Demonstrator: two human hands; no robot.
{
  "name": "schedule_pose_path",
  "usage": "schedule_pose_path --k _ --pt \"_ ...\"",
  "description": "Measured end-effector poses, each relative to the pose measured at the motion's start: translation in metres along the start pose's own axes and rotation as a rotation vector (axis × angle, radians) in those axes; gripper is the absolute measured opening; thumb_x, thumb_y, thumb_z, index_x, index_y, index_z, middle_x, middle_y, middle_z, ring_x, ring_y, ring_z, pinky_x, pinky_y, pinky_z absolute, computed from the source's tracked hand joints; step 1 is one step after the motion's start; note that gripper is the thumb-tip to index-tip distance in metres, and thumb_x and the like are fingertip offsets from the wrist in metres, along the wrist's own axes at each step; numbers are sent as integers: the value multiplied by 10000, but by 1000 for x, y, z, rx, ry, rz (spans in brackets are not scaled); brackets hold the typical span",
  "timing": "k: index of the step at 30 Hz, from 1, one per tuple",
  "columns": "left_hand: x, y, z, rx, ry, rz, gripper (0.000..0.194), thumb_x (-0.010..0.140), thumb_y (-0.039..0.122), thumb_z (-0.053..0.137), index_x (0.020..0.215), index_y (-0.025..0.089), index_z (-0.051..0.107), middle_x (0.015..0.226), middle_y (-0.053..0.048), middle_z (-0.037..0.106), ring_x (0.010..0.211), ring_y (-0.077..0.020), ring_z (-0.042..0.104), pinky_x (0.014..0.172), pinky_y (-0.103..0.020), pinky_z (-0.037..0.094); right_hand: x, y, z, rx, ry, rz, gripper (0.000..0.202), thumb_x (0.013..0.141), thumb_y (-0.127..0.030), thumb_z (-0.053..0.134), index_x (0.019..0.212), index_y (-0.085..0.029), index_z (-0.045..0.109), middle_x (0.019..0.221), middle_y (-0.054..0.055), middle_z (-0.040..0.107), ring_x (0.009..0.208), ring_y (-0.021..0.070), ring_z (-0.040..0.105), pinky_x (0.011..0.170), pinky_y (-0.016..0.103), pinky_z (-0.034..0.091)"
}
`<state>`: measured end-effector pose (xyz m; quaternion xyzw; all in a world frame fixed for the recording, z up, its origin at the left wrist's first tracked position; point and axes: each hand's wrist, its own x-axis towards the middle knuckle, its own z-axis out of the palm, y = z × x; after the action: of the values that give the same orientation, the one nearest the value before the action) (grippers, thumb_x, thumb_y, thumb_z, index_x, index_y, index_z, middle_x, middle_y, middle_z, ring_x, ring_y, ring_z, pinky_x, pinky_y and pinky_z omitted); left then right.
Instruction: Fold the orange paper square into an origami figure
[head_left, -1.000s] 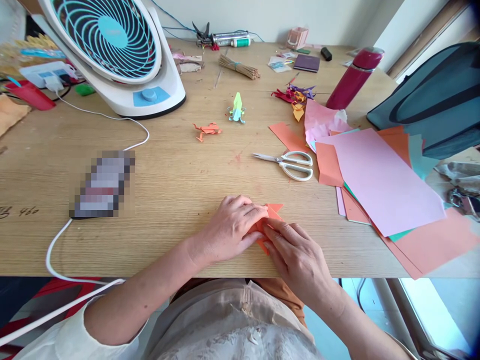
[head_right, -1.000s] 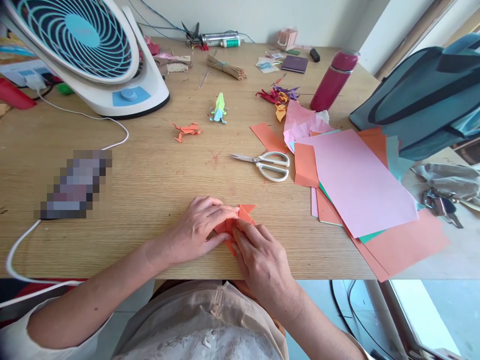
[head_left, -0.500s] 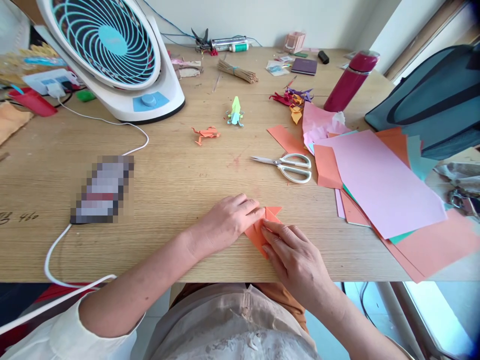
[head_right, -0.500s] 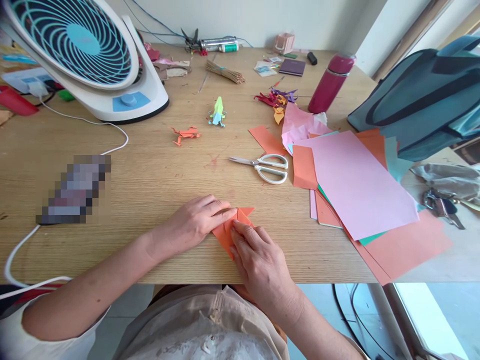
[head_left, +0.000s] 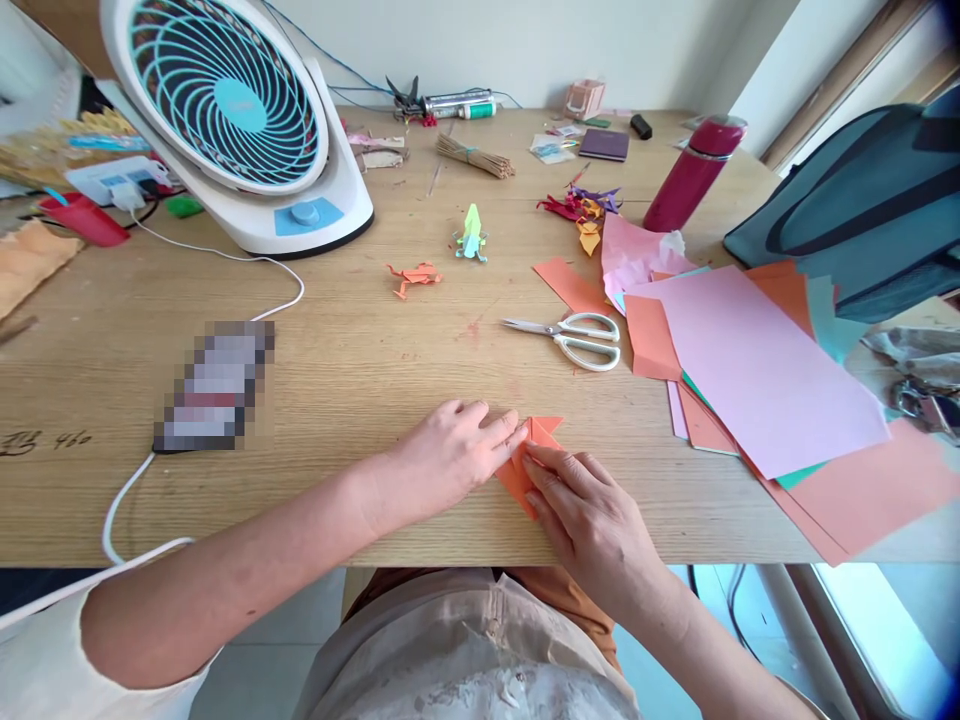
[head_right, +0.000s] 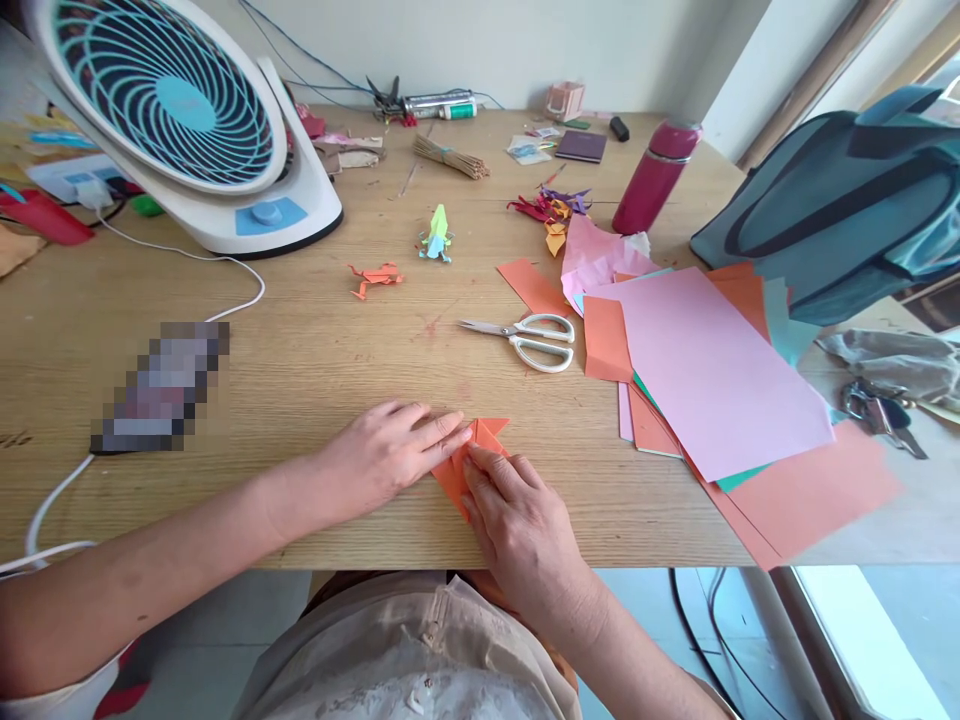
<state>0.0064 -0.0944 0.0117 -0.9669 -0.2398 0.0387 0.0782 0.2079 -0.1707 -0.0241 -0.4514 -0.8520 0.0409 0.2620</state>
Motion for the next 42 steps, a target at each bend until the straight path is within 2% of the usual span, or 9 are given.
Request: schedule_pose_path --k 8,15,22,28,35,42 --pt "-3 -5 0 -102 21 -61 437 991 120 448 1406 240 507 1411 -27 578 1125 -249 540 870 -386 496 -2 2 1 7 10 -16 284 974 -101 467 1203 -89 635 1198 166 669 937 246 630 793 400 583" --pt "-17 -4 7 -124 98 -22 439 989 116 446 1407 224 521 1441 -37 553 1252 -266 496 996 -409 473 -2 1 1 2 -13 3 288 981 -94 459 1208 -92 634 1223 159 667 924 241 638 786 397 595" --pt "-20 -3 11 -160 36 -68 493 983 86 429 1432 281 495 1493 -25 510 1337 -266 460 1032 -426 448 -1 0 0 -16 -9 -11 282 980 -88 451 1181 -95 649 1200 158 677 917 246 643 786 402 597" --pt "-29 2 10 -161 40 -88 463 994 92 419 1414 263 511 1529 -18 469 1358 -251 450 1044 -409 438 -2 1 2 -28 -19 -14 290 985 -102 457 1210 -71 638 1220 161 669 949 255 637 827 410 589" --pt "-35 4 10 -183 56 -101 481 976 60 407 1396 258 533 1513 -28 489 1364 -248 455 1055 -423 435 -1 0 1 -25 12 -35 285 992 -95 440 1188 -86 646 1195 162 680 962 256 635 775 396 588" --pt "-50 12 9 -157 1 -118 536 949 39 408 1445 227 484 1529 -67 465 1387 -276 434 1070 -443 432 1 -1 -1 -8 34 -42 286 990 -83 431 1171 -99 651 1191 159 684 975 253 635 769 392 587"
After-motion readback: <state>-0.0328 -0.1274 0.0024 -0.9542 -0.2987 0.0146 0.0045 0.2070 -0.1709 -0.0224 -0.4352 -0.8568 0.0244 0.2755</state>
